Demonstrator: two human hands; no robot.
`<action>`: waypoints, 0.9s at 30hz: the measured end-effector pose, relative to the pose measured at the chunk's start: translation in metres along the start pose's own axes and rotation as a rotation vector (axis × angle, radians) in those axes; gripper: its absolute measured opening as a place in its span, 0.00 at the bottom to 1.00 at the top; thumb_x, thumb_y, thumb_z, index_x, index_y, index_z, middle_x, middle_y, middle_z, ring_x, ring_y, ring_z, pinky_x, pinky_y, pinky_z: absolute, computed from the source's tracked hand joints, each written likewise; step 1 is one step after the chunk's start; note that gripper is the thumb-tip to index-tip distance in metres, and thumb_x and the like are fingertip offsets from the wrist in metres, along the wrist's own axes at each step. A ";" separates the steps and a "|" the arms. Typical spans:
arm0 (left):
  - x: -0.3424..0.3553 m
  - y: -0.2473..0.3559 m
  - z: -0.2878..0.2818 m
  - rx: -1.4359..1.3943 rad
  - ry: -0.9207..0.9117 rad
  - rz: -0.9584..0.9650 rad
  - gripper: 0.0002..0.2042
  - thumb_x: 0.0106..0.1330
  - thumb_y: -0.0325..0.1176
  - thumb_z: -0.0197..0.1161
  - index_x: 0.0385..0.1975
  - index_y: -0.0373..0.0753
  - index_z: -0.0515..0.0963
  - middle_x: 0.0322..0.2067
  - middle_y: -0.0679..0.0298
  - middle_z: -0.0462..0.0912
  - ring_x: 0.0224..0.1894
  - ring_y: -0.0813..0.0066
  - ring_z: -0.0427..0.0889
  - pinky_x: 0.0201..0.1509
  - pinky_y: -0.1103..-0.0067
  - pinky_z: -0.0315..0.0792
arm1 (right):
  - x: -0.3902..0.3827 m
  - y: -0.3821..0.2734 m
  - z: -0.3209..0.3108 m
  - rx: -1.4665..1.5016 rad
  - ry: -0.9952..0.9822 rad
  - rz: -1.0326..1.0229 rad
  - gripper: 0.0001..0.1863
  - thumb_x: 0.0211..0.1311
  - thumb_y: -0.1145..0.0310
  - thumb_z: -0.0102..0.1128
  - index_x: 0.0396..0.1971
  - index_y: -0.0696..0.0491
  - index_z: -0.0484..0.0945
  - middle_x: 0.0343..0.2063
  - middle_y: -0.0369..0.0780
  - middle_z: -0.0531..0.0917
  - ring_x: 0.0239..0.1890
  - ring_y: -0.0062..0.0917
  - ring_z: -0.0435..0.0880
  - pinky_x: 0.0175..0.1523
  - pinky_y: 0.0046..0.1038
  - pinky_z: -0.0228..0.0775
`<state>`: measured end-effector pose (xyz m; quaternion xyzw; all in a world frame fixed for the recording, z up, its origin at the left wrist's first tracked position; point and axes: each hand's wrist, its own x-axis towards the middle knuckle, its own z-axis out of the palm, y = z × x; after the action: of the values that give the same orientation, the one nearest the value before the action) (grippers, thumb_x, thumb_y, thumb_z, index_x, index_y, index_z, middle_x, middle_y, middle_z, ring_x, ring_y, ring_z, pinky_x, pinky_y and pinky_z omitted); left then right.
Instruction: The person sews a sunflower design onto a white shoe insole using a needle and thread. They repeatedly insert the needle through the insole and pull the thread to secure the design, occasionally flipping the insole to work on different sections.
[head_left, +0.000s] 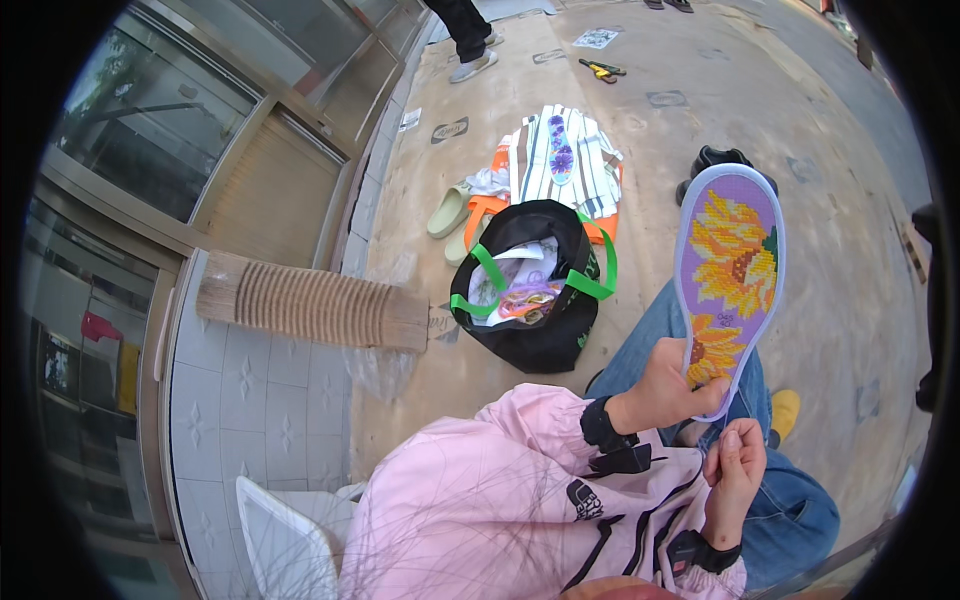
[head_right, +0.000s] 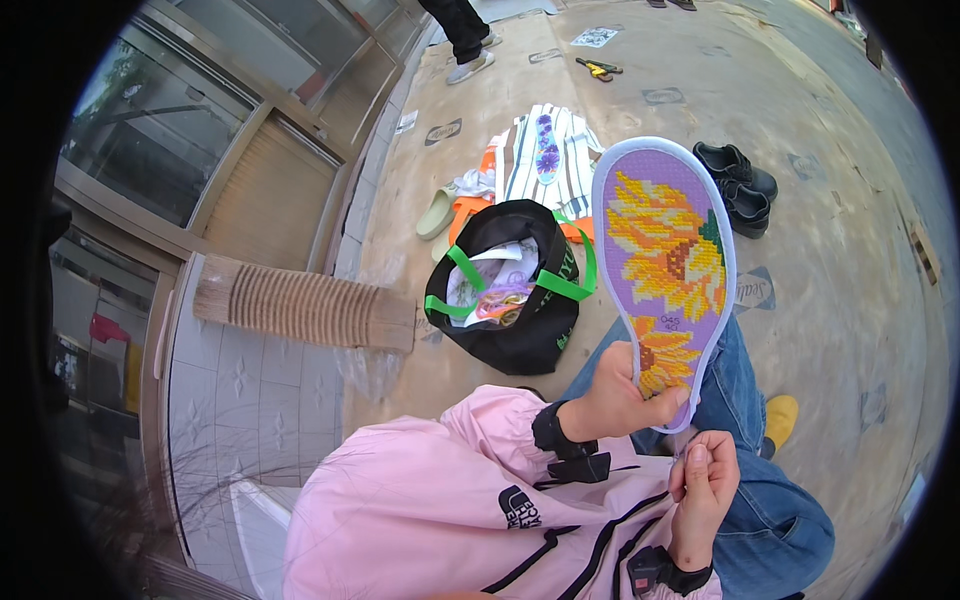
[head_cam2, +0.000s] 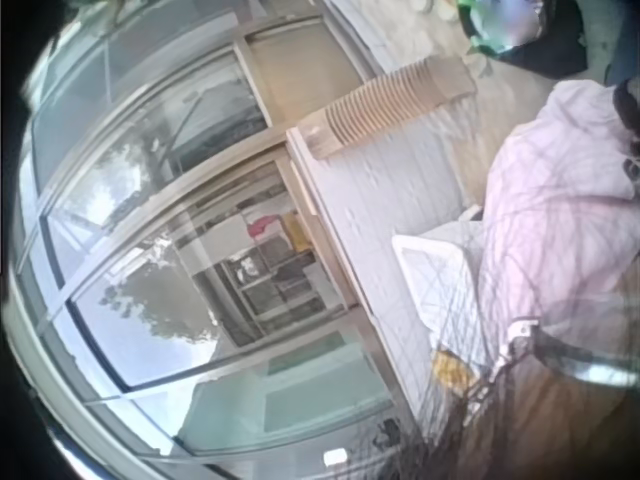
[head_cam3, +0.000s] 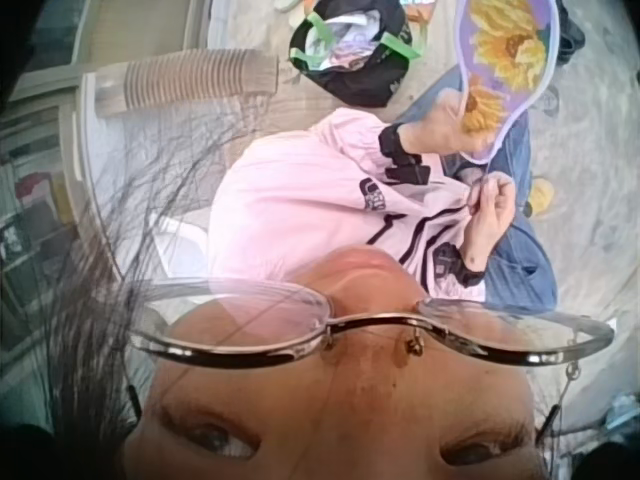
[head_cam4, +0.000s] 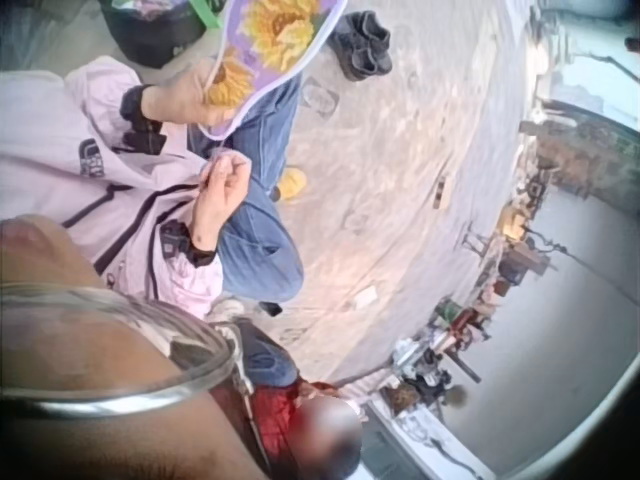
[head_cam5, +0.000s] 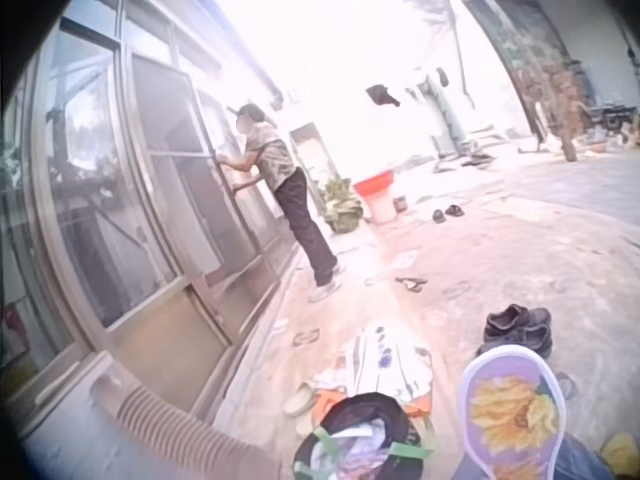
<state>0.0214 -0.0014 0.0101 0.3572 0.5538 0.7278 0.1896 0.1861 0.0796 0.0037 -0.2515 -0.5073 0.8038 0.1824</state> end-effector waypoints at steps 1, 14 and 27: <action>0.001 -0.002 -0.002 0.013 0.008 -0.009 0.09 0.56 0.22 0.64 0.38 0.32 0.80 0.31 0.67 0.83 0.32 0.84 0.78 0.35 0.81 0.74 | -0.002 0.000 0.000 0.017 0.040 -0.059 0.09 0.73 0.66 0.52 0.34 0.54 0.67 0.22 0.33 0.71 0.14 0.10 0.60 0.19 0.14 0.47; 0.013 -0.015 -0.005 0.333 0.163 0.264 0.10 0.55 0.22 0.66 0.37 0.30 0.81 0.29 0.64 0.85 0.29 0.82 0.81 0.34 0.81 0.75 | -0.041 -0.015 0.015 -0.359 0.123 -0.555 0.08 0.68 0.70 0.54 0.30 0.57 0.68 0.23 0.36 0.72 0.23 0.16 0.66 0.30 0.18 0.55; 0.012 -0.012 -0.023 0.142 0.374 0.165 0.06 0.61 0.22 0.60 0.35 0.28 0.80 0.31 0.60 0.84 0.30 0.77 0.82 0.36 0.81 0.75 | -0.040 -0.043 0.016 -0.368 -0.500 -0.687 0.03 0.59 0.77 0.52 0.27 0.56 0.75 0.13 0.34 0.72 0.11 0.27 0.68 0.17 0.28 0.58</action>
<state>-0.0052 -0.0050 -0.0001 0.2725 0.5981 0.7537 -0.0024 0.2110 0.0644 0.0575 0.1044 -0.7239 0.6294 0.2626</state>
